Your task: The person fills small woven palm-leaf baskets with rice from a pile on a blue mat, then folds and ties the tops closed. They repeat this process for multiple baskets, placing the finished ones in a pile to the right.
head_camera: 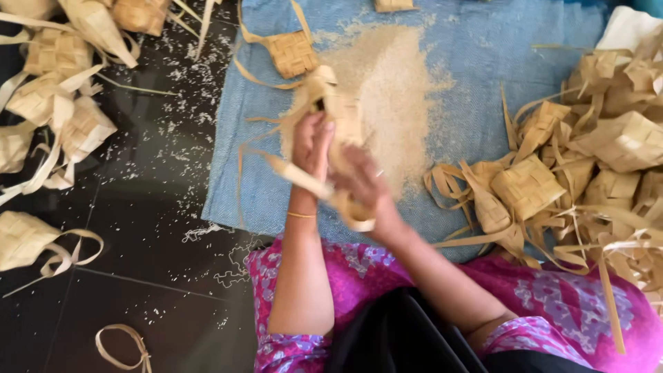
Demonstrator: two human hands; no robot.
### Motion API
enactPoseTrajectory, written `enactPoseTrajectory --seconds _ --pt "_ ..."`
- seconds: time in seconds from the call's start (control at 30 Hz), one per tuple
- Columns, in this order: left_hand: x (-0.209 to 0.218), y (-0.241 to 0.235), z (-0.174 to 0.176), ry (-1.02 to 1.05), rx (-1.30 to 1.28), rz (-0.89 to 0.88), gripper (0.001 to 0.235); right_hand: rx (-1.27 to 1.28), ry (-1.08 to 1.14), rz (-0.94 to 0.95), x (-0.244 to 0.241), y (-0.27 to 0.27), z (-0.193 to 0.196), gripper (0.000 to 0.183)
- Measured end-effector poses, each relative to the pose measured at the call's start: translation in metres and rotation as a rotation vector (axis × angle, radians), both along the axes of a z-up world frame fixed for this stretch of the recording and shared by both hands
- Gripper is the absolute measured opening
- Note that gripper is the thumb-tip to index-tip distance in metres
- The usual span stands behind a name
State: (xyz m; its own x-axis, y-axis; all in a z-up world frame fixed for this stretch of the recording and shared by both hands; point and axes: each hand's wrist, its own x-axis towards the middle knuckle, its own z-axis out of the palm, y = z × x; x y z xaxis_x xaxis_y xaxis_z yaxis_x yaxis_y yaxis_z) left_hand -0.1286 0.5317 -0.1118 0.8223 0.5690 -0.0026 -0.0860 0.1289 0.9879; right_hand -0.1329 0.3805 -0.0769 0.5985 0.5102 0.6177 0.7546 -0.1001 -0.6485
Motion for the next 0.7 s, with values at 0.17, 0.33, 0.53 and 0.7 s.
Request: enactPoseTrajectory --seconds 0.17,0.33,0.53,0.7 --pt "-0.007 0.002 0.01 0.228 0.457 0.211 0.069 0.223 0.264 0.022 0.02 -0.032 -0.106 0.029" --pt "-0.014 -0.012 0.051 0.264 0.637 0.006 0.052 0.075 0.132 -0.536 0.093 -0.065 -0.15 0.05" --pt "0.01 -0.038 0.035 0.395 0.74 -0.13 0.051 0.259 0.285 -0.648 0.127 -0.043 -0.195 0.039" --pt "0.024 -0.052 0.026 0.342 0.837 -0.074 0.05 0.434 0.486 -0.687 0.12 0.008 -0.139 0.027"
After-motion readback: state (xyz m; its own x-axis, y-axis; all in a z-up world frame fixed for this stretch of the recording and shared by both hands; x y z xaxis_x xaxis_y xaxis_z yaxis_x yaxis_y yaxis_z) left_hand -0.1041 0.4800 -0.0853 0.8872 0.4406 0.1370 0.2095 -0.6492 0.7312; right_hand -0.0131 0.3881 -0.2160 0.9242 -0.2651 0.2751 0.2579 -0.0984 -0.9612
